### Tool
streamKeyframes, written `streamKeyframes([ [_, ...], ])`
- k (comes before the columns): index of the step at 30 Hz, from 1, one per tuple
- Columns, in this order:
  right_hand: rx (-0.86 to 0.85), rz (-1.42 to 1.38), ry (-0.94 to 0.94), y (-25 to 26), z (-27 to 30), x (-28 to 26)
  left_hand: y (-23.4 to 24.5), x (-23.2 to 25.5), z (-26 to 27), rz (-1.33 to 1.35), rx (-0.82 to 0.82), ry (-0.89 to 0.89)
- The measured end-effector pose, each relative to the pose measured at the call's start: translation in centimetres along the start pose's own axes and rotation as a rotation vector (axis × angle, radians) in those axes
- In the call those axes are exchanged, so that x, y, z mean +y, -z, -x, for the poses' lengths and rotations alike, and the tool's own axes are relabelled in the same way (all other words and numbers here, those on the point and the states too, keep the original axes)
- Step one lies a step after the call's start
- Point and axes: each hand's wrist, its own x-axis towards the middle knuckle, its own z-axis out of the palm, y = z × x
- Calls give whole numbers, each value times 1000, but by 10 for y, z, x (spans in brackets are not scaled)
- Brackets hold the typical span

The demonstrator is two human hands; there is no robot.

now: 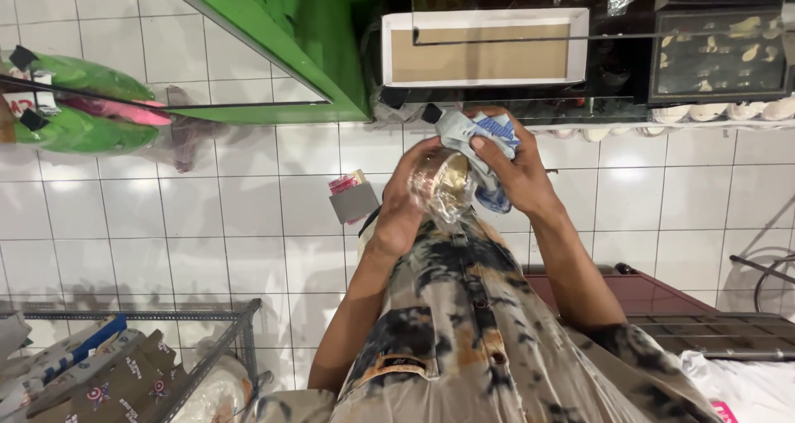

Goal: Wiping and cleaning various souvenir items and cosmetic boxes with a blue cloth.

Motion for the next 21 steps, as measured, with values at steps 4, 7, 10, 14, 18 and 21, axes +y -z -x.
streamKeyframes([
  [4, 52, 103, 122, -12, 4, -2, -6, -3, -7, 256, 127, -36],
  [7, 184, 261, 259, -27, 9, -1, -8, -21, -11, 408, 276, -39],
  [10, 345, 425, 366, -46, 11, 7, -13, -28, -17, 423, 392, -63],
  [14, 420, 630, 575, -59, 18, 0, -30, -18, -23, 375, 536, -106],
  [18, 418, 760, 723, -39, 22, 6, -32, -12, -18, 273, 499, -152],
  [21, 356, 707, 840, -25, 30, 18, -30, -13, -19, 226, 507, -133],
])
